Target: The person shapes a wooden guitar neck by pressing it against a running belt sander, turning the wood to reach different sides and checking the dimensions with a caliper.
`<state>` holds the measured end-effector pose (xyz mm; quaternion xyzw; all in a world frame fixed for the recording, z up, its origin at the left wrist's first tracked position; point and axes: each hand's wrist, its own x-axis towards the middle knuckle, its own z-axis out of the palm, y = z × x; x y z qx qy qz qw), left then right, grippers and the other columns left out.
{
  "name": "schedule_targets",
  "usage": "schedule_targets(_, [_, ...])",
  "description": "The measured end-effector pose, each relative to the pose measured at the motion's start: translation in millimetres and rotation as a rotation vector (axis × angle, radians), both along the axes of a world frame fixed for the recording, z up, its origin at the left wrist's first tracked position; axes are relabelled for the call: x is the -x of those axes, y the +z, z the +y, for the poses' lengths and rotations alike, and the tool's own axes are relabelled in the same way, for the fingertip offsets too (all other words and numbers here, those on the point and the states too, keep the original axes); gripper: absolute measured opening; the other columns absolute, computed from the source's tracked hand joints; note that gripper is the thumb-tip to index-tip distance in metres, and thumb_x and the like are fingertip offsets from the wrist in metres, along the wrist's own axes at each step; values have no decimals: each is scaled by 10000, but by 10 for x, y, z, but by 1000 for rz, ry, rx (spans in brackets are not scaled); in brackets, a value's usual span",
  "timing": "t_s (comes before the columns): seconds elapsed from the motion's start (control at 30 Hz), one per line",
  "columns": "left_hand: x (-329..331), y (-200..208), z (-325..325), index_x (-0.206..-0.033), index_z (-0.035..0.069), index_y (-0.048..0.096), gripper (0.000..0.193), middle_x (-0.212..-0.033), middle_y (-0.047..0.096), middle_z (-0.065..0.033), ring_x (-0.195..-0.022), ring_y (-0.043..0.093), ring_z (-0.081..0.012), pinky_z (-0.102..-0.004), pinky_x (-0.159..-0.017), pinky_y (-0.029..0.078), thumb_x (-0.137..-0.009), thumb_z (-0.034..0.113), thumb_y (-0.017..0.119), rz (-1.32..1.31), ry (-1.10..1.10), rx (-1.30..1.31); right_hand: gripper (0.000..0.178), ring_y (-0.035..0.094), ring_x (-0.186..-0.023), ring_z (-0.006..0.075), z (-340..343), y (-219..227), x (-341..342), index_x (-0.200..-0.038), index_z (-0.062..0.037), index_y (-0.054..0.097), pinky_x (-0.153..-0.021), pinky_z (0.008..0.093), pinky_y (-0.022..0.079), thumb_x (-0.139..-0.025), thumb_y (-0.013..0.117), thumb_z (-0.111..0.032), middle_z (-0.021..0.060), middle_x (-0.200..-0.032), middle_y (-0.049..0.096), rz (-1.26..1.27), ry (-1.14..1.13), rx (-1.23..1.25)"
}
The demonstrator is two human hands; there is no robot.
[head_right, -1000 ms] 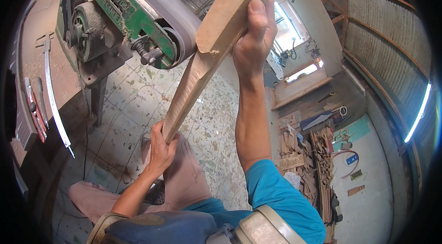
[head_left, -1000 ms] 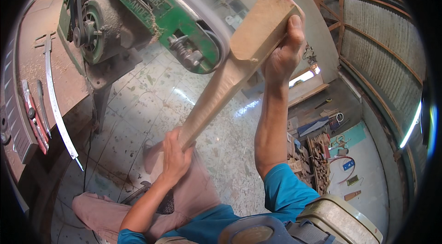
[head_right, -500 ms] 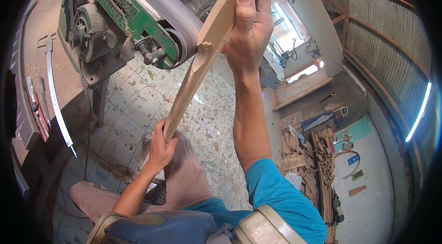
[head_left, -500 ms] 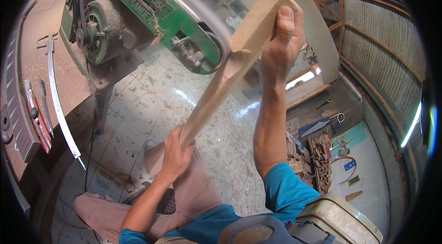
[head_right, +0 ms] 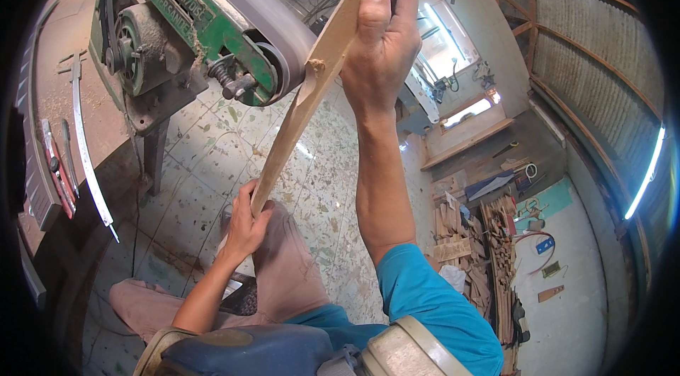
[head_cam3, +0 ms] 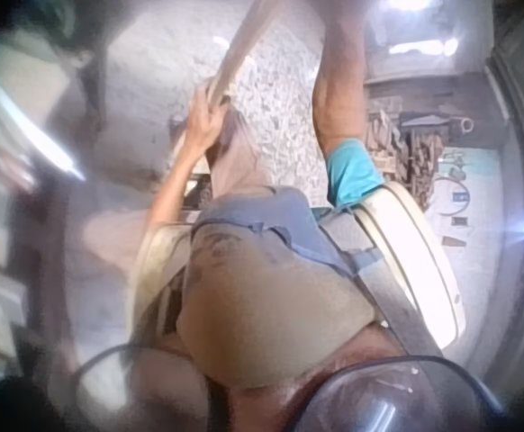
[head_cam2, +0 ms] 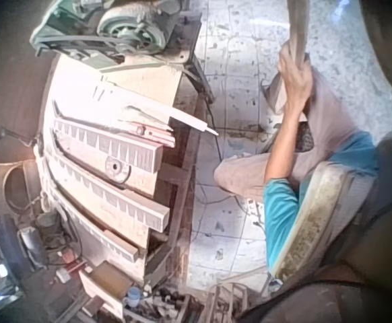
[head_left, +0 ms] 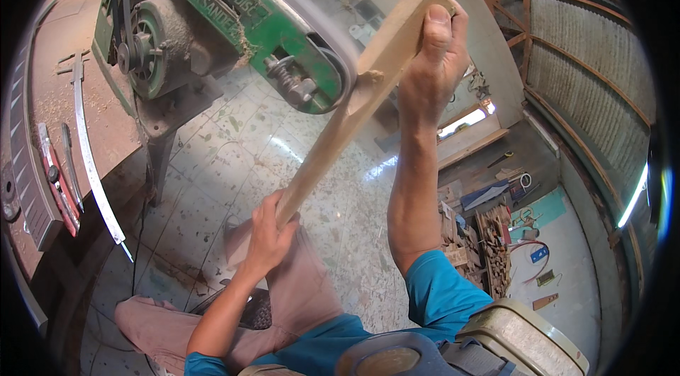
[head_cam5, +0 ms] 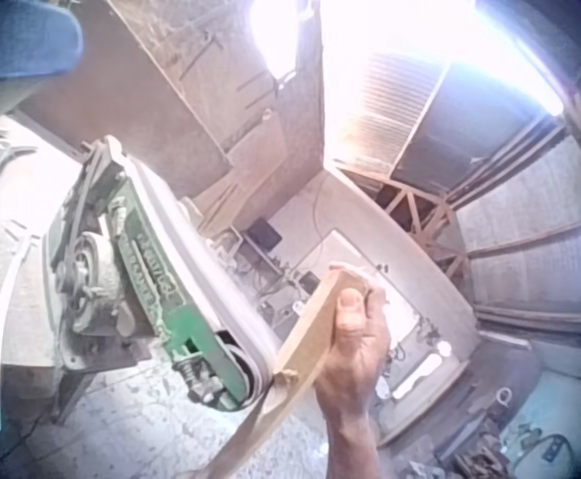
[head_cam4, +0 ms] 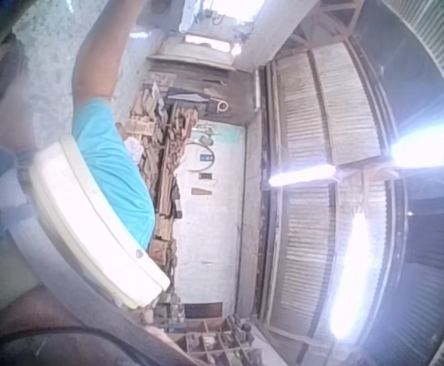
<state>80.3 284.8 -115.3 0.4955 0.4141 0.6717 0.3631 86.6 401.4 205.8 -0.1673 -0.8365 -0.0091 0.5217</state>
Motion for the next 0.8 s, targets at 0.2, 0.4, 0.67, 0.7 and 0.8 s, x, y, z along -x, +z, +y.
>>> schedule_targets(0.2, [41, 4, 9, -1417, 39, 474, 577, -1242, 631, -231, -1135, 552, -422, -488, -1033, 385, -878, 118, 664, -11, -22, 20, 402, 591, -880, 76, 0, -19, 38, -1246, -29, 622, -776, 231, 486, -1097, 471, -370, 26, -985, 638, 17, -33, -32])
schedule_targets(0.4, [63, -11, 19, -1407, 40, 503, 544, -1233, 641, -233, -1149, 543, -421, -485, -1032, 398, -895, 138, 661, -14, -56, 36, 389, 581, -835, 68, 74, -24, 34, -1211, -25, 612, -738, 233, 481, -1101, 475, -372, 18, -928, 624, 35, -82, -96])
schedule_targets(0.67, [64, 21, 35, -1398, 27, 513, 503, -1133, 671, -251, -1030, 679, -405, -446, -891, 516, -929, 142, 655, -92, -82, -26, 369, 590, -776, 78, 47, -17, 64, -1213, -34, 613, -680, 248, 491, -1095, 485, -359, 24, -882, 626, 24, -128, -103])
schedule_targets(0.7, [66, 25, 35, -1393, 29, 519, 493, -1121, 675, -251, -1019, 684, -402, -443, -887, 519, -933, 146, 656, -95, -79, -28, 365, 595, -775, 81, 27, -18, 90, -1212, -39, 616, -677, 250, 494, -1093, 487, -358, 27, -885, 631, 22, -153, -106])
schedule_targets(0.8, [77, 30, 24, -1376, 31, 536, 469, -1086, 684, -250, -991, 695, -394, -435, -874, 525, -941, 155, 658, -97, -96, -11, 356, 611, -778, 89, -12, -25, 142, -1209, -53, 625, -676, 255, 502, -1086, 494, -359, 34, -897, 644, 16, -206, -126])
